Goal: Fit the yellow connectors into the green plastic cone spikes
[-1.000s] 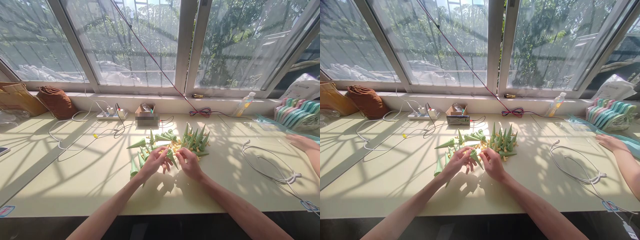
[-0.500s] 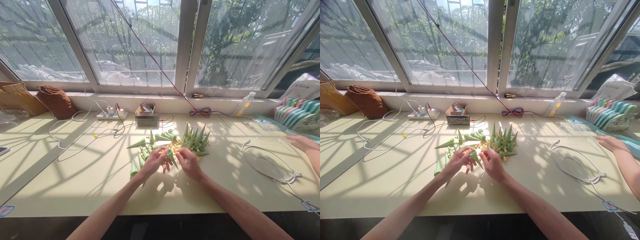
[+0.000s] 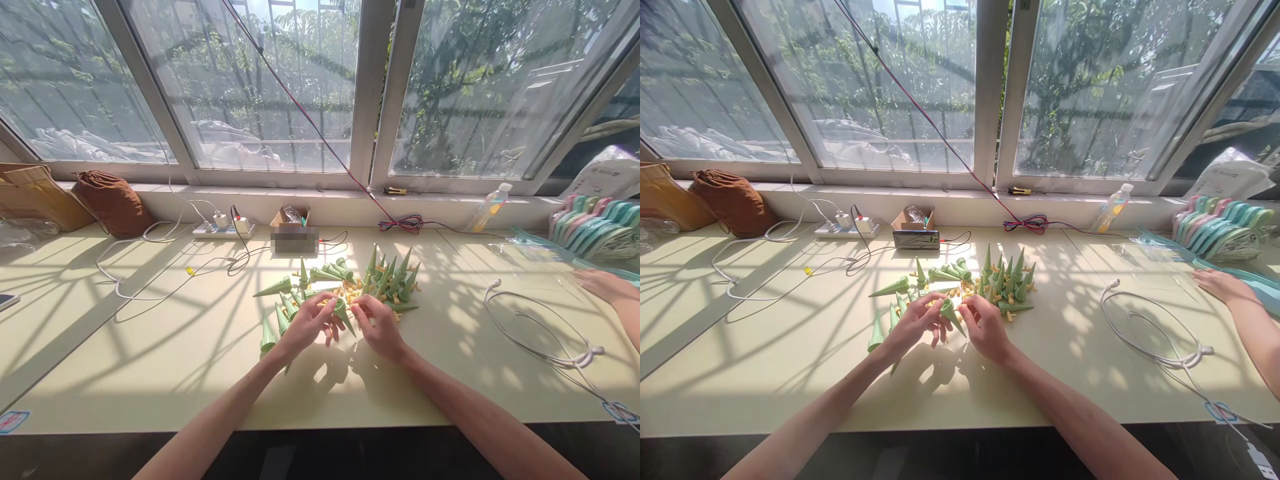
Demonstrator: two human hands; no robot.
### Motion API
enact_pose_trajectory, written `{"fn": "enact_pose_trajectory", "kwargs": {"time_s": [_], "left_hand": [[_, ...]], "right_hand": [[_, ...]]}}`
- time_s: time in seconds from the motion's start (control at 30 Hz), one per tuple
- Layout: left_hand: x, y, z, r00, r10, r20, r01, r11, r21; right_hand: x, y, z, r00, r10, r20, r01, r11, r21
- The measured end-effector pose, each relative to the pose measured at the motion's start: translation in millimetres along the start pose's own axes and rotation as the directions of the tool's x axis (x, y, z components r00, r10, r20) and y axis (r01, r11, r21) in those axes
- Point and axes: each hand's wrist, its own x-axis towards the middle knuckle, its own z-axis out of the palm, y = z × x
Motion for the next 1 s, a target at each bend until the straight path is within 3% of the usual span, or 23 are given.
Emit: {"fn": "enact_pose_trajectory", "kwargs": {"time_s": [1.0], "left_hand": [[-1.3, 4.5, 1.6, 1.0, 0.005, 0.004, -0.005, 0.999, 0.031]], "right_hand": [[-0.7, 1.6, -2.2, 0.998, 0.041, 0.052, -0.04, 0.999, -0.016]]}}
